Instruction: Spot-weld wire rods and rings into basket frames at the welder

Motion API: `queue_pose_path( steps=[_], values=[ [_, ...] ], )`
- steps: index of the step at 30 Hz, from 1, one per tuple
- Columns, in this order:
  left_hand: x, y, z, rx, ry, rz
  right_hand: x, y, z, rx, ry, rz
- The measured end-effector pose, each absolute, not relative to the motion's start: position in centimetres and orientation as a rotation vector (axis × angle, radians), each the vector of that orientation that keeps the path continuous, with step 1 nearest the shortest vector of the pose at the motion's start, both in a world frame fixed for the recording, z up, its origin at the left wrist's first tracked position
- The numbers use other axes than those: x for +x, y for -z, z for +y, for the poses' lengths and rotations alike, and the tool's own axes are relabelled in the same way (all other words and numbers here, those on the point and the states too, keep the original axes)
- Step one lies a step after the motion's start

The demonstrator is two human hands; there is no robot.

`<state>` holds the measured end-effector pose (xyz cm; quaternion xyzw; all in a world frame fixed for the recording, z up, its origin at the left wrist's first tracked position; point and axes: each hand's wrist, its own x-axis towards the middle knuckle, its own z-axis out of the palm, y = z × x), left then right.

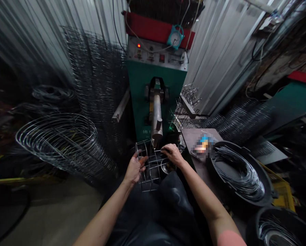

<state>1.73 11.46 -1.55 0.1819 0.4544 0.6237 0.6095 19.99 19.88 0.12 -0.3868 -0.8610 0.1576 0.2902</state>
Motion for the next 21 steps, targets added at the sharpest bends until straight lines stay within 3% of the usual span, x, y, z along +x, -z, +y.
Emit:
queue_pose_path(
  steps=[15,21],
  values=[
    [1.3,1.2,12.7,0.338,-1.419,1.079,19.3,-0.6,21.1,-1.083,-0.423,-2.338],
    [1.4,1.1,12.2,0.368,-1.394,1.082,23.5,0.8,20.6,-1.106,-0.317,-2.175]
  ],
)
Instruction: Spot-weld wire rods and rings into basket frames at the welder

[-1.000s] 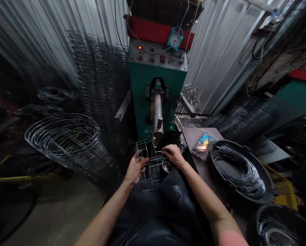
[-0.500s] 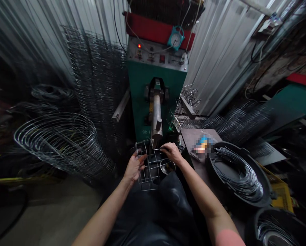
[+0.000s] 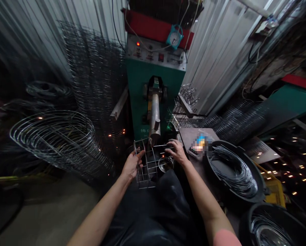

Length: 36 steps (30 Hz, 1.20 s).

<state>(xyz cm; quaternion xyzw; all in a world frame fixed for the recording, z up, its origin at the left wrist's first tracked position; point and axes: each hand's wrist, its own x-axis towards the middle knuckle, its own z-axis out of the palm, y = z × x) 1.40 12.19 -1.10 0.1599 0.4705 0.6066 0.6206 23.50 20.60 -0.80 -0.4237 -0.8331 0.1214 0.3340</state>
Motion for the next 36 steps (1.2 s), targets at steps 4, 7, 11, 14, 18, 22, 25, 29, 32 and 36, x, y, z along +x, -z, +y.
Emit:
queue_pose_path(
  steps=[4,7,11,14,18,22,25,29,32,36],
  values=[
    [1.5,0.9,12.1,0.389,-1.426,1.054,25.8,2.0,20.4,-1.243,-0.376,-2.119],
    [1.7,0.7,12.1,0.394,-1.449,1.029,24.9,2.2,20.0,-1.253,-0.424,-2.055],
    [1.8,0.5,12.0,0.401,-1.459,1.017,22.7,1.8,19.6,-1.211,-0.392,-2.050],
    [1.6,0.5,12.0,0.412,-1.462,1.020,22.0,1.7,19.6,-1.216,-0.419,-2.039],
    [1.5,0.7,12.2,0.421,-1.463,1.020,21.9,1.8,19.7,-1.268,-0.415,-2.017],
    [1.7,0.8,12.1,0.399,-1.490,0.996,21.8,1.8,19.6,-1.278,-0.420,-2.027],
    [1.8,0.8,12.2,0.362,-1.504,0.991,21.7,1.6,19.7,-1.281,-0.445,-2.040],
    [1.3,1.1,12.6,0.356,-1.527,0.971,21.4,1.3,20.1,-1.279,-0.445,-2.063],
    [1.1,1.2,13.0,0.349,-1.533,0.959,21.2,1.2,20.6,-1.270,-0.446,-2.068],
    [1.2,1.2,13.5,0.334,-1.543,0.952,21.1,1.3,21.2,-1.264,-0.453,-2.053]
  ],
)
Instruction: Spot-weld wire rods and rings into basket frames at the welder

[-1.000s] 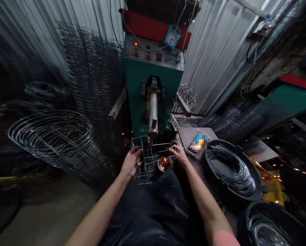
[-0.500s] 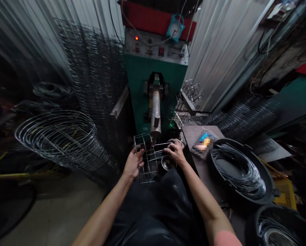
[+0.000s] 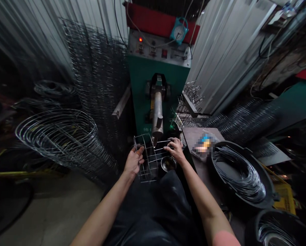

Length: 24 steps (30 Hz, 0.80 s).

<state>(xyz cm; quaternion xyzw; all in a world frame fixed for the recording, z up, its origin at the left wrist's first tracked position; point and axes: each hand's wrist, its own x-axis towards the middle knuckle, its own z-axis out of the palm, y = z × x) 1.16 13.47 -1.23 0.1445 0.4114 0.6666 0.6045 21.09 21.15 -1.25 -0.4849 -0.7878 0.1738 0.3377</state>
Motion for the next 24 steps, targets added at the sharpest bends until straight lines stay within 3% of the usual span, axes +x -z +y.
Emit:
queue_pose_path(
  steps=[17,24],
  values=[
    [0.4,1.8,16.3,0.248,-1.471,0.932,20.6,0.7,22.9,-1.327,-0.377,-2.071],
    [-1.5,2.1,13.5,0.294,-1.341,0.836,20.9,-0.3,17.5,-1.292,-0.212,-2.097]
  ],
)
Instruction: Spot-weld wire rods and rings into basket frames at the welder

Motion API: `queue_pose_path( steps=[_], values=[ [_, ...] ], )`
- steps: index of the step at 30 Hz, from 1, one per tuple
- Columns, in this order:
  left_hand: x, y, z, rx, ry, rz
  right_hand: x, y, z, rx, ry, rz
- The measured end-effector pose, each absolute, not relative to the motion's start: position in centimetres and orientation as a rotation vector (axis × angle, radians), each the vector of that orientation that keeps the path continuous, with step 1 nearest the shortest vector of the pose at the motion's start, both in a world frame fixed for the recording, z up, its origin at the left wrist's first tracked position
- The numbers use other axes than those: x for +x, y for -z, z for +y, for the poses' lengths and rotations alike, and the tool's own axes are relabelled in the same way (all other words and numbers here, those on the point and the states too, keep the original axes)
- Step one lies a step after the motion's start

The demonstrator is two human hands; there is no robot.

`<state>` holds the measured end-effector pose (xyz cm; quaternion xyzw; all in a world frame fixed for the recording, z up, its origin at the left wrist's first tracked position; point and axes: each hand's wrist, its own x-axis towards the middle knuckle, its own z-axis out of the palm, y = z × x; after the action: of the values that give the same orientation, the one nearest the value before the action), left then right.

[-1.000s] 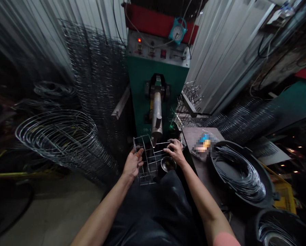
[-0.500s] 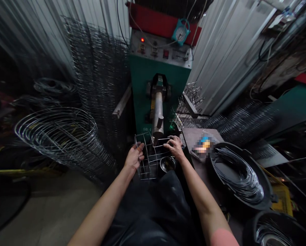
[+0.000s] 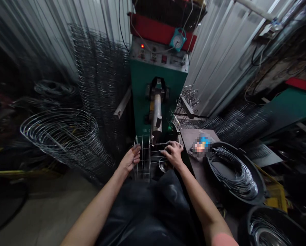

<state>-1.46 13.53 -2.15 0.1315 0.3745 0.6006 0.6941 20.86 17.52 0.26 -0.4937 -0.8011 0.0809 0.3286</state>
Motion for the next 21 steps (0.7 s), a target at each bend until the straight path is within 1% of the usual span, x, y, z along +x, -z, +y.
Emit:
queue_pose_path(
  steps=[3,7,9,11,14,16,17,19,21],
  values=[
    [-3.5,2.8,9.4,0.293,-1.279,0.794,24.0,-0.8,14.4,-1.116,-0.331,-2.155],
    [-6.7,3.5,4.5,0.233,-1.307,0.747,28.7,-2.9,11.5,-1.083,-0.706,-2.069],
    [-7.9,3.3,3.5,0.271,-1.302,0.828,29.1,-4.6,10.4,-1.020,-0.848,-2.070],
    [-8.8,2.4,3.3,0.392,-1.292,0.988,27.8,-6.3,9.4,-0.939,-0.845,-2.035],
    [-9.0,-0.7,3.2,0.701,-1.449,1.282,23.6,-8.7,8.1,-0.884,-0.683,-1.946],
    [-8.1,-3.6,2.7,1.051,-1.548,1.344,20.8,-10.2,7.3,-0.869,-0.611,-1.969],
    [-7.4,-5.2,2.2,1.263,-1.529,1.306,19.6,-10.9,7.0,-0.862,-0.595,-1.993],
    [-5.6,-8.3,1.5,1.602,-1.372,1.220,18.3,-12.8,6.6,-0.861,-0.579,-2.021],
    [-4.0,-10.9,1.5,1.725,-1.253,1.154,18.0,-14.8,6.8,-0.880,-0.561,-2.034]
  ],
)
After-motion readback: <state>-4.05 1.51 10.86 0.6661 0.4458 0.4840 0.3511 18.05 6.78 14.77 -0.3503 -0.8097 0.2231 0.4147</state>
